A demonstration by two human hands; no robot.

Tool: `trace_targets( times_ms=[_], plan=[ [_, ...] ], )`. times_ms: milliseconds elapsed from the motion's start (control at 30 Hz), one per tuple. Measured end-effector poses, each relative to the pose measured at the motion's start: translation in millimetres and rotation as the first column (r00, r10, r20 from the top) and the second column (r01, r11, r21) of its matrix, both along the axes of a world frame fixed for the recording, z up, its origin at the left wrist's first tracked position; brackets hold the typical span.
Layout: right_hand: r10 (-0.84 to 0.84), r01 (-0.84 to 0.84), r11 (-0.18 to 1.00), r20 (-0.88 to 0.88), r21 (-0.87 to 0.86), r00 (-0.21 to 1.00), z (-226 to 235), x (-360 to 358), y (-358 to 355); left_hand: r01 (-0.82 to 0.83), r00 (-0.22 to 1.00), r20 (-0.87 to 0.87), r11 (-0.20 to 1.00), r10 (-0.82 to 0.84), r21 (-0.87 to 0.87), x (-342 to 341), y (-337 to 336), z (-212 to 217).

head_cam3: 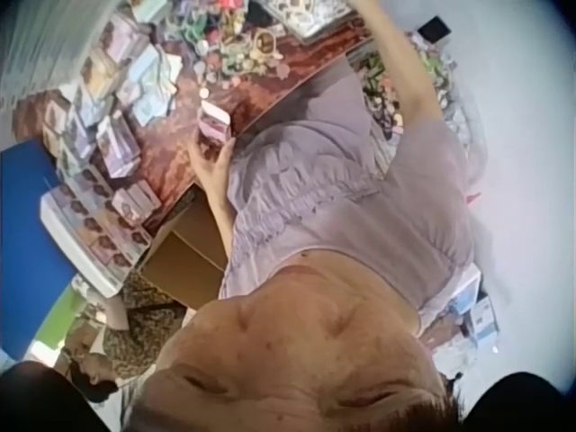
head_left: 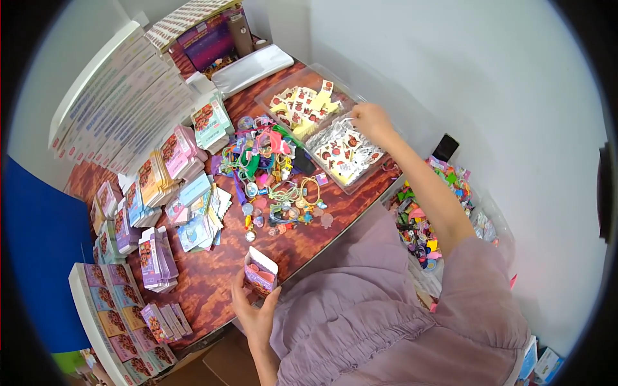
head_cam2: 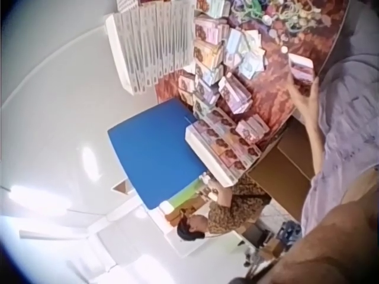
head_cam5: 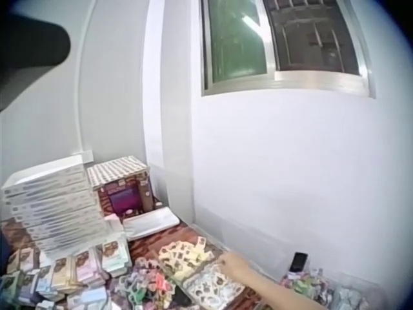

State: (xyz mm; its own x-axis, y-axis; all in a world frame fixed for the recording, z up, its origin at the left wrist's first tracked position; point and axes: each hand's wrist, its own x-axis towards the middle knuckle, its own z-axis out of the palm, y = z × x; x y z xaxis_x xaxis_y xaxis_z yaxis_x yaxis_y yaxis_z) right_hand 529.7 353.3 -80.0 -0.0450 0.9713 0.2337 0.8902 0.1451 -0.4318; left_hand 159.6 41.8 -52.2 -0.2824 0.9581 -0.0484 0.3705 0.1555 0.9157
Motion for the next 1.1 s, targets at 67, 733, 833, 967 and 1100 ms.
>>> trace_targets(
  times_ms=[67, 733, 833, 967, 1100],
  plan=[
    [-0.025, 0.015, 0.998, -0.183, -0.058, 0.983, 6.9, 5.6, -7.5, -0.008, 1.000, 0.003, 1.000, 0.008, -0.003, -1.7, 1.1, 0.0],
    [-0.116, -0.015, 0.985, -0.725, -0.173, 0.679, 35.3, 7.6, -46.9, -0.011, 0.997, -0.081, 1.000, 0.012, 0.019, 8.4, -2.9, -1.1],
    [-0.068, -0.347, 0.916, -0.929, -0.203, 0.364, 55.9, -20.5, -78.5, -0.018, 0.990, -0.139, 1.000, 0.021, 0.023, 13.5, -3.8, 5.6],
    [-0.096, -0.609, 0.744, -0.946, -0.274, 0.308, 55.2, -101.7, -154.6, 0.052, 0.968, -0.252, 0.991, -0.020, 0.123, -3.2, -16.5, -13.1],
    [0.174, -0.704, 0.676, -0.882, -0.216, 0.438, 51.4, -166.4, -206.1, 0.088, 0.950, -0.310, 0.983, -0.034, 0.162, -5.6, -21.6, -14.1]
  ],
)
